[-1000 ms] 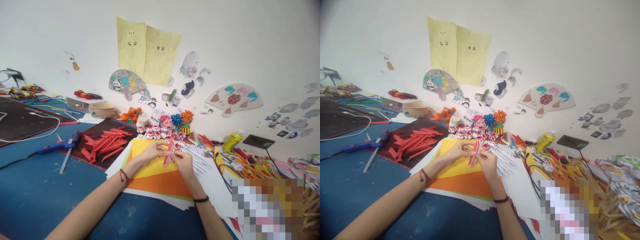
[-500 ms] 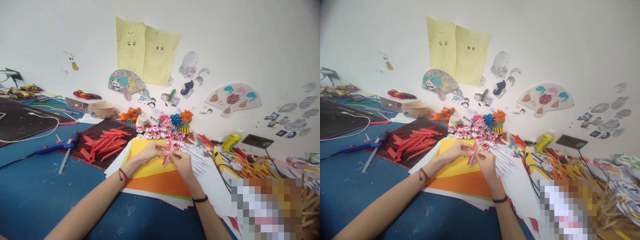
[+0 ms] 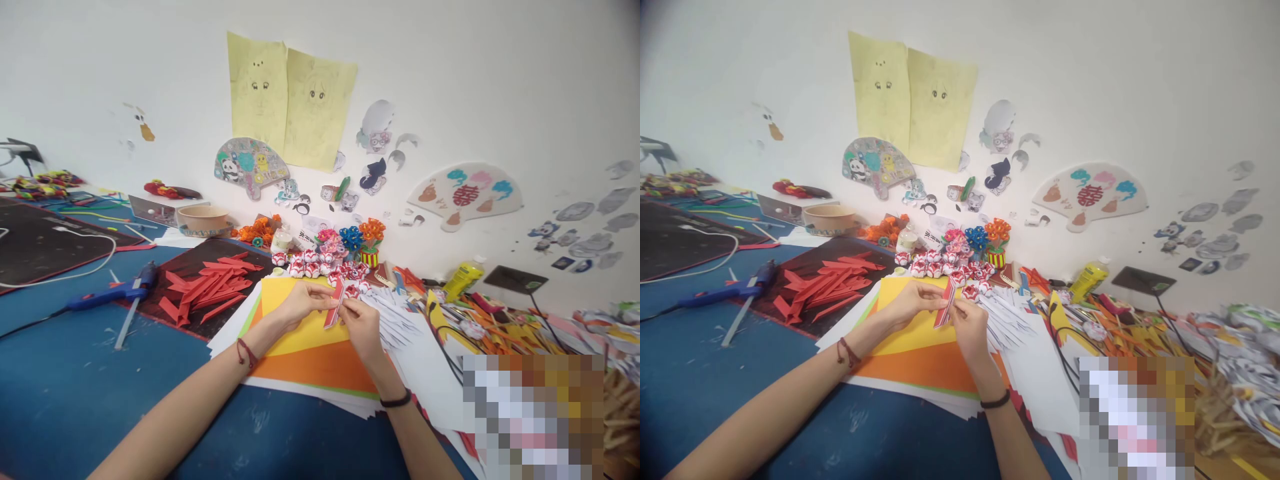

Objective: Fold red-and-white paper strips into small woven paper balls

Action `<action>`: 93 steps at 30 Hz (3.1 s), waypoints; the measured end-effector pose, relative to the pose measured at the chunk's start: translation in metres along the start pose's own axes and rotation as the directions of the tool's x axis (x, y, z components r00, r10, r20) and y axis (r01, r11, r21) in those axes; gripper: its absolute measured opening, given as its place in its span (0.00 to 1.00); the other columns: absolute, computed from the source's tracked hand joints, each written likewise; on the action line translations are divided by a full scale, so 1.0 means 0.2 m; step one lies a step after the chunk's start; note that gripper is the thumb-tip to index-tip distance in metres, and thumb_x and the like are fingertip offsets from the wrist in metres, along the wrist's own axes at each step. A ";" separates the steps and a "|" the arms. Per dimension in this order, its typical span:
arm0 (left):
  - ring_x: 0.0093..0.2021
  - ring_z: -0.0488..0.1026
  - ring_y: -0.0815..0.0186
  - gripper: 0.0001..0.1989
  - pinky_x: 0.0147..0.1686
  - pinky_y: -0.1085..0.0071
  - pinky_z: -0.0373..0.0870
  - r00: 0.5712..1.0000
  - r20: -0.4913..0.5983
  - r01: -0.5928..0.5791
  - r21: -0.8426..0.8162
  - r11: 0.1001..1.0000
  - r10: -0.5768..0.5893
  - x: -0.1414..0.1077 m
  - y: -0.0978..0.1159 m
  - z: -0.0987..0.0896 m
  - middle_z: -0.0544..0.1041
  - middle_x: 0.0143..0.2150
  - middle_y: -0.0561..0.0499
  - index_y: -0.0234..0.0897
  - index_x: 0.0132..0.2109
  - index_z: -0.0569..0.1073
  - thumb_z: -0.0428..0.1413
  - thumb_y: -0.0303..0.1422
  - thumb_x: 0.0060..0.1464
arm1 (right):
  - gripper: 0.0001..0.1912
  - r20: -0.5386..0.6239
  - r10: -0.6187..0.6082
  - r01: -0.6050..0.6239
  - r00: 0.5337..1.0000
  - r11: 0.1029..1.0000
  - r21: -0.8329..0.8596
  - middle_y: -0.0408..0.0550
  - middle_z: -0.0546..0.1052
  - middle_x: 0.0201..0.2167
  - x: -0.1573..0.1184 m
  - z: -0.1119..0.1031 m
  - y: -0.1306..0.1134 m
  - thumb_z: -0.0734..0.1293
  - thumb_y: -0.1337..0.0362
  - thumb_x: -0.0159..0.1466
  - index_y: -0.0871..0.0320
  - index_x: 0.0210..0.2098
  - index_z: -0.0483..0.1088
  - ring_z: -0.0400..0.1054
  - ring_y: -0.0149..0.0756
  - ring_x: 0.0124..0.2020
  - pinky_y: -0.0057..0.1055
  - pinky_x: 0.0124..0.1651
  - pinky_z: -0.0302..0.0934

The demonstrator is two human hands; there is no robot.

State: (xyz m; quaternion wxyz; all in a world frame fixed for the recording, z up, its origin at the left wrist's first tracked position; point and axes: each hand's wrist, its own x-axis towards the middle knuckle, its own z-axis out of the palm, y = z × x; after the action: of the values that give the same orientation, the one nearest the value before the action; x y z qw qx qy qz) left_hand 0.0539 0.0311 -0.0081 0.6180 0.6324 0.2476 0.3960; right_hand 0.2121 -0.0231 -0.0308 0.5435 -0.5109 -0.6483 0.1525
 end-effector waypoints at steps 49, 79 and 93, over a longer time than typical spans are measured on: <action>0.30 0.70 0.68 0.16 0.33 0.71 0.62 1.000 0.018 0.009 -0.061 0.998 -0.008 0.00 -0.03 0.00 0.79 0.31 0.46 0.29 0.33 0.81 0.68 0.39 0.42 | 0.15 0.273 0.177 -0.245 0.945 0.940 0.237 0.45 0.77 0.18 0.04 -0.08 -0.03 0.75 0.52 0.51 0.59 0.24 0.79 0.68 0.34 0.20 0.29 0.26 0.63; 0.36 0.69 0.67 0.09 0.37 0.72 0.67 0.741 0.020 -0.454 0.751 0.479 0.671 -0.04 -0.09 0.13 0.73 0.36 0.47 0.35 0.40 0.76 0.51 0.31 0.64 | 0.24 -0.211 0.371 -0.236 0.904 0.847 0.477 0.58 0.81 0.42 -0.03 0.05 -0.12 0.76 0.57 0.52 0.64 0.44 0.76 0.77 0.49 0.45 0.44 0.51 0.70; 0.40 0.76 0.61 0.13 0.40 0.66 0.71 0.667 0.279 -0.429 0.902 0.050 0.691 -0.03 -0.13 0.09 0.79 0.42 0.42 0.32 0.49 0.73 0.45 0.31 0.67 | 0.22 -0.164 0.370 -0.210 0.915 0.780 0.590 0.57 0.81 0.43 -0.02 0.07 -0.05 0.75 0.55 0.54 0.63 0.43 0.78 0.76 0.51 0.47 0.49 0.54 0.68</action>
State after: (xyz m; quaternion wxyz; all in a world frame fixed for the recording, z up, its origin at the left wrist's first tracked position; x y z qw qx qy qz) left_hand 0.0689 0.0183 -0.0342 -0.1004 0.8541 0.2256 0.4578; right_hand 0.1950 -0.0257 -0.0308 0.7221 -0.4388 -0.4068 0.3472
